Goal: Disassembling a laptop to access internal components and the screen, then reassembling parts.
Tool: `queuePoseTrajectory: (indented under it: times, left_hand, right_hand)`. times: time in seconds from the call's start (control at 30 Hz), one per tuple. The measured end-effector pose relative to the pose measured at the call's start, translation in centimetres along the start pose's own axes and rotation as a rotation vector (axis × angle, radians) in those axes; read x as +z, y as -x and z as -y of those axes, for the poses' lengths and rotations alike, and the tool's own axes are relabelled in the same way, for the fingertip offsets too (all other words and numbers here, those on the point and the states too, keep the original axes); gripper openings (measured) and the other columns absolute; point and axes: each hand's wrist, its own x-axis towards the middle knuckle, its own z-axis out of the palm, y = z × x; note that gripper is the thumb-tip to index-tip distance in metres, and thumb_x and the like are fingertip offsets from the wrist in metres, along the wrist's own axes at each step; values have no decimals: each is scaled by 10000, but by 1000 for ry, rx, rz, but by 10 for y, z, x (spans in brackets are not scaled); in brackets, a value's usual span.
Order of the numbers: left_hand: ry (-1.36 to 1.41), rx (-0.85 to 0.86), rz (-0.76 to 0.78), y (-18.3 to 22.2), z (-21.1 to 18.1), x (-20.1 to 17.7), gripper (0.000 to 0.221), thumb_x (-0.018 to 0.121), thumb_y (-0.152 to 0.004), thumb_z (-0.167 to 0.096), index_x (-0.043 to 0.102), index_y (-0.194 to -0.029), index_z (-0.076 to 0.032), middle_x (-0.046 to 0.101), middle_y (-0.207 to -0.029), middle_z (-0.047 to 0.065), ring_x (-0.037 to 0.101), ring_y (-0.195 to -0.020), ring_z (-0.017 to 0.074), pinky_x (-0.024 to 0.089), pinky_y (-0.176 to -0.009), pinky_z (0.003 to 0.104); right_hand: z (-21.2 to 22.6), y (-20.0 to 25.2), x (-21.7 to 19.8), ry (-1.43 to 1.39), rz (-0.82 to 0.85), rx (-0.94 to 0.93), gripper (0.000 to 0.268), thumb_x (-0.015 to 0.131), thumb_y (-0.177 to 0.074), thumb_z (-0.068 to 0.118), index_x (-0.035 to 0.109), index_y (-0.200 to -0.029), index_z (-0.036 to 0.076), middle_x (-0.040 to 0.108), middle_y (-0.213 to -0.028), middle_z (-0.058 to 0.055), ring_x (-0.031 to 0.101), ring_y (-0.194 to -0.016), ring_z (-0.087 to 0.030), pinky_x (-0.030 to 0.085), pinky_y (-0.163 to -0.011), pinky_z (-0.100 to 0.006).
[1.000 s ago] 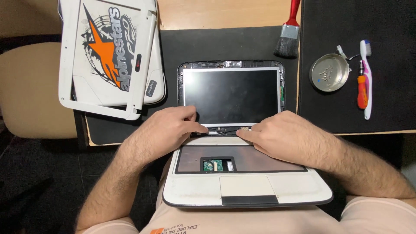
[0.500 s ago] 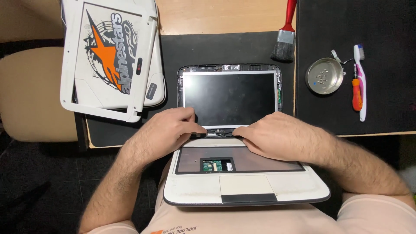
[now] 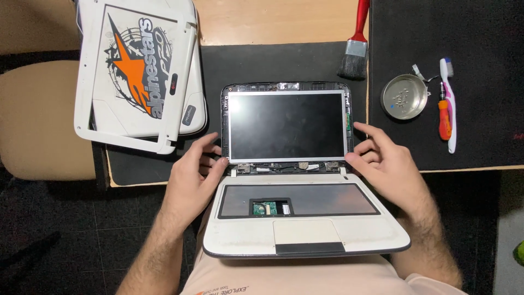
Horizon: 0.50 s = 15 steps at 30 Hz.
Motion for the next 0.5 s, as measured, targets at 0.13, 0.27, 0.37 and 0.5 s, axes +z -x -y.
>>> queuePoseTrajectory:
  times: [0.13, 0.27, 0.37, 0.5]
  left_hand:
    - [186, -9, 63, -3, 7, 4, 731, 760, -1145, -100, 499, -1796, 108, 816, -1380, 383, 857, -1165, 396, 713, -978, 543]
    - [318, -19, 86, -6, 30, 14, 682, 749, -1133, -29, 545, -1765, 129, 859, -1277, 325, 834, -1082, 302, 719, -930, 477]
    - [357, -93, 162, 0, 34, 13, 731, 778, -1101, -25, 535, -1775, 117, 868, -1250, 292, 837, -1017, 276, 742, -882, 439]
    - [374, -111, 182, 9, 38, 14, 752, 785, -1083, 1, 530, -1782, 108, 865, -1236, 288, 843, -1008, 276, 753, -870, 432]
  right_hand:
    - [-30, -8, 11, -216, 56, -137, 893, 844, -1069, 11, 491, -1890, 10, 832, -1099, -297, 793, -890, -264, 723, -838, -435]
    - [-42, -8, 15, -237, 44, -166, 886, 823, -1074, -34, 497, -1897, 15, 829, -1046, -278, 766, -865, -236, 722, -814, -420]
    - [-44, 1, 13, -248, 82, -118, 899, 842, -1044, -34, 516, -1880, 9, 826, -1008, -277, 773, -832, -252, 727, -790, -422]
    - [-46, 17, 18, -263, 99, -85, 918, 845, -1036, -35, 494, -1883, 5, 812, -1009, -266, 778, -839, -261, 739, -793, -434]
